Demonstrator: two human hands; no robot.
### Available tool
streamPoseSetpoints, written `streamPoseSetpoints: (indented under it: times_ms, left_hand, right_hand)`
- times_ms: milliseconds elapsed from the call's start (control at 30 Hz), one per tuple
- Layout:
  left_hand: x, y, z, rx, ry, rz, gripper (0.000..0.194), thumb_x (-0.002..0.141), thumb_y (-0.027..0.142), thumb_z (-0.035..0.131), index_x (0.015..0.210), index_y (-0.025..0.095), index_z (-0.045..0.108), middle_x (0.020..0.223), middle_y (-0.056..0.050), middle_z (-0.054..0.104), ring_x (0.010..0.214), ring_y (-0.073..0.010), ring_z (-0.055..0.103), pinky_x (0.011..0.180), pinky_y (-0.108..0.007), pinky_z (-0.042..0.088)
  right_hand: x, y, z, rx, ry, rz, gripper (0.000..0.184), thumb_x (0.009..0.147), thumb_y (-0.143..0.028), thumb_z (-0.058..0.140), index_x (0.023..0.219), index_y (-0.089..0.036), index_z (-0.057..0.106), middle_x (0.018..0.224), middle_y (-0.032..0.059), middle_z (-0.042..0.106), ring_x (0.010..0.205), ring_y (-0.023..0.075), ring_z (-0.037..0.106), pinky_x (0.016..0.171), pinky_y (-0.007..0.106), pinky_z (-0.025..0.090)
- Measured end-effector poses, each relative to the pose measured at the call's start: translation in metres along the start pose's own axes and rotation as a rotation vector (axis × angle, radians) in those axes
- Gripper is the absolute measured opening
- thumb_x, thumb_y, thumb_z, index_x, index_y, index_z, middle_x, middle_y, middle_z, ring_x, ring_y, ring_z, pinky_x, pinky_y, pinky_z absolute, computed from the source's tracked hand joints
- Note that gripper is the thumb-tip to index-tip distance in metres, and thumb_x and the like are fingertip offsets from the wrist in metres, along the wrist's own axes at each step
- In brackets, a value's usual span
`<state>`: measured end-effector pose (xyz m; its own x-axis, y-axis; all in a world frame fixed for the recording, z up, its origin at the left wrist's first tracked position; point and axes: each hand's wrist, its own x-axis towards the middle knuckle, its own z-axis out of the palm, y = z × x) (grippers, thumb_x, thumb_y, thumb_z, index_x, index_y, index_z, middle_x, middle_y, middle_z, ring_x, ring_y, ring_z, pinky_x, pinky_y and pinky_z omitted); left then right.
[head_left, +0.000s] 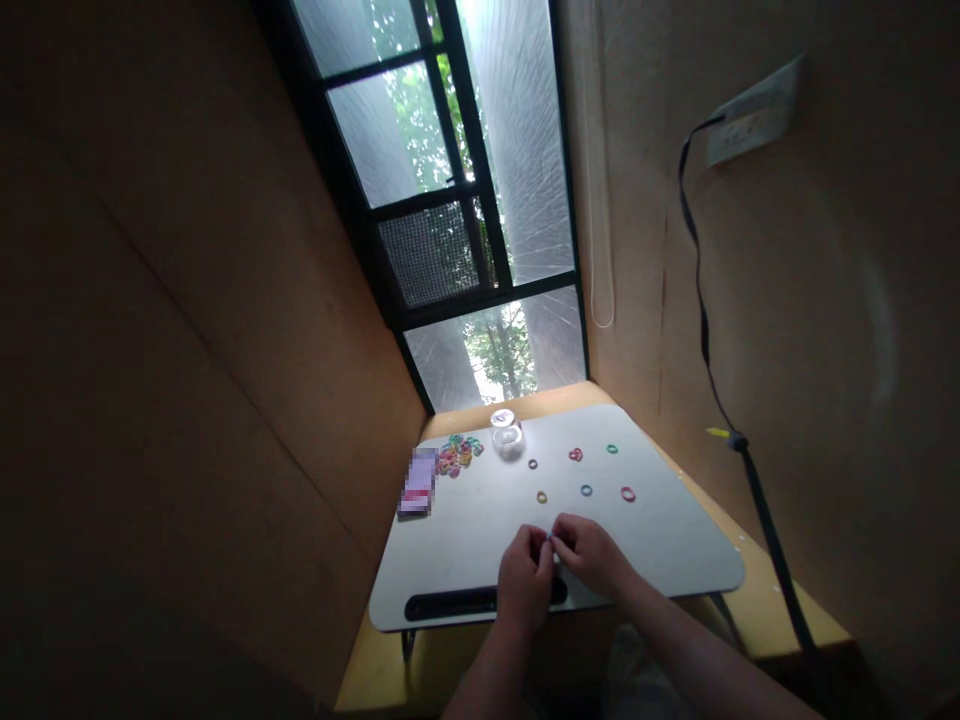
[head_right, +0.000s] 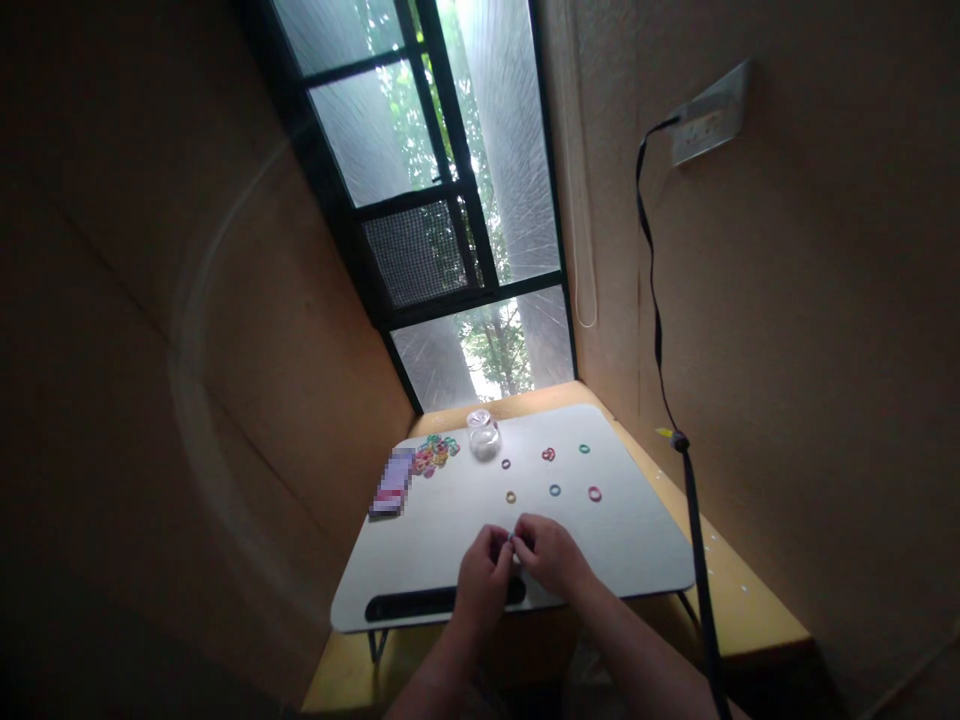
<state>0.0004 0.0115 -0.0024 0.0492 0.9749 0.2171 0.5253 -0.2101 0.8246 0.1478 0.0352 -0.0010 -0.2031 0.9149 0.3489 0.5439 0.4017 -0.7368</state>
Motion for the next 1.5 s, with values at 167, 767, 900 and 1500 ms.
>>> streamPoseSetpoints:
  times_ms: [167,767,900,1500]
  left_hand:
    - [-0.001,0.001,0.0,-0.004,0.006,0.003,0.014,0.09,0.031,0.047,0.088,0.02,0.056,0.074,0.001,0.061,0.068,-0.0135,0.055,0.064,-0.024,0.038]
    - [-0.004,0.006,-0.001,0.034,0.028,-0.007,0.011,0.089,0.025,0.047,0.084,0.02,0.055,0.074,0.001,0.061,0.069,-0.014,0.055,0.065,-0.025,0.036]
    - [-0.005,0.008,-0.002,0.042,0.022,-0.004,0.011,0.089,0.025,0.047,0.086,0.02,0.056,0.075,0.001,0.062,0.069,-0.0141,0.055,0.065,-0.026,0.036]
    - [-0.007,0.01,-0.007,0.051,-0.014,0.022,0.009,0.086,0.022,0.048,0.088,0.021,0.057,0.077,0.0,0.062,0.072,-0.0149,0.056,0.067,-0.026,0.037]
  right_hand:
    - [-0.001,-0.001,0.0,-0.015,0.011,0.001,0.014,0.08,-0.024,0.052,0.066,-0.019,0.052,0.062,-0.0014,0.056,0.06,0.0125,0.049,0.057,0.023,0.033]
    - [-0.002,0.005,0.005,-0.133,0.018,-0.013,0.017,0.078,-0.025,0.05,0.062,-0.02,0.045,0.059,-0.0019,0.051,0.057,0.0123,0.045,0.055,0.024,0.029]
    - [-0.002,0.005,0.005,-0.139,0.02,-0.02,0.019,0.078,-0.024,0.049,0.06,-0.02,0.042,0.058,-0.0022,0.048,0.056,0.0117,0.043,0.054,0.024,0.028]
    - [-0.002,0.008,0.006,-0.124,0.002,-0.056,0.018,0.079,-0.022,0.048,0.062,-0.021,0.042,0.059,-0.0024,0.049,0.056,0.0122,0.044,0.054,0.024,0.029]
